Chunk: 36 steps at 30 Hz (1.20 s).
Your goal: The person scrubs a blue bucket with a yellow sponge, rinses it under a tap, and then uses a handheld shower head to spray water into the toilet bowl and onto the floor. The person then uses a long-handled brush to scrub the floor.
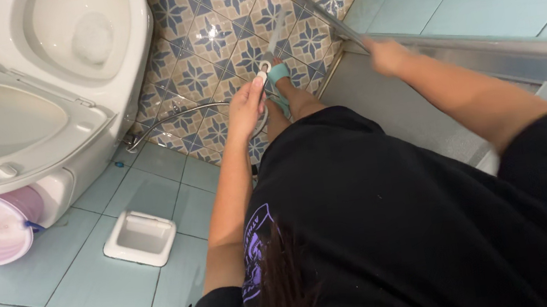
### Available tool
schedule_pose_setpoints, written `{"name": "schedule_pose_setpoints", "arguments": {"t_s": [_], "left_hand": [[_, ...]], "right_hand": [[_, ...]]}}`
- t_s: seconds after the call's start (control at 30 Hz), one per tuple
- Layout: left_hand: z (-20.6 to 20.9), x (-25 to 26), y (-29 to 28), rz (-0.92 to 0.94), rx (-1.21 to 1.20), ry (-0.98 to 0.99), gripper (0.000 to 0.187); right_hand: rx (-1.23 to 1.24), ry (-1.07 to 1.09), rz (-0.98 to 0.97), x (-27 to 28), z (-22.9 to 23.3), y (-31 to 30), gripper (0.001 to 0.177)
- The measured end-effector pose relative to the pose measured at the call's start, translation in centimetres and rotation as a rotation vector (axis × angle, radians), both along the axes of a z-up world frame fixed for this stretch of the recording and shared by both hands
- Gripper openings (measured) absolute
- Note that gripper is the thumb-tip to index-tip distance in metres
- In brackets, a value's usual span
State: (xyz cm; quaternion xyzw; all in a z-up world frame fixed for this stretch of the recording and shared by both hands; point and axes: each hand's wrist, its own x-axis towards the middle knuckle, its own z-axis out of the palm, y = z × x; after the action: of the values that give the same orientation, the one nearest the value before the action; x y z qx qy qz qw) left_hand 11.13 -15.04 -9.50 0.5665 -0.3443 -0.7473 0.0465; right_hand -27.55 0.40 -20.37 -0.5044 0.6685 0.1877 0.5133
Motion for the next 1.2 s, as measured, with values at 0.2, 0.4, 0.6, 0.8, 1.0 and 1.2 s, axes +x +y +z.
{"name": "schedule_pose_setpoints", "arguments": {"t_s": [0.2, 0.4, 0.6, 0.8, 1.0, 1.2], "left_hand": [[0.0, -0.7, -1.4, -0.016, -0.016, -0.008, 0.048], [-0.8, -1.9, -3.0, -0.065, 0.018, 0.068, 0.046], [-0.2, -4.8, -3.3, -0.145, 0.06, 0.126, 0.045], [-0.2, -6.5, -3.4, -0.199, 0.025, 0.149, 0.044], [-0.5, -6.7, -3.2, -0.225, 0.073, 0.138, 0.048], [-1.6, -7.0, -1.2, -0.252, 0.071, 0.159, 0.048]], "right_hand": [[-0.081, -0.038, -0.313, 7.3, -8.8, -7.3, 0.057], [0.129, -0.189, -0.722, 9.1, 0.9, 3.9, 0.058], [0.427, -0.044, -1.016, 4.8, 10.6, 13.7, 0.067], [0.389, -0.025, -1.15, 4.2, 8.1, 14.9, 0.069], [0.496, -0.061, -1.083, 3.7, 9.3, 18.9, 0.069], [0.176, 0.071, -0.478, 5.9, 9.3, 20.3, 0.062]]}}
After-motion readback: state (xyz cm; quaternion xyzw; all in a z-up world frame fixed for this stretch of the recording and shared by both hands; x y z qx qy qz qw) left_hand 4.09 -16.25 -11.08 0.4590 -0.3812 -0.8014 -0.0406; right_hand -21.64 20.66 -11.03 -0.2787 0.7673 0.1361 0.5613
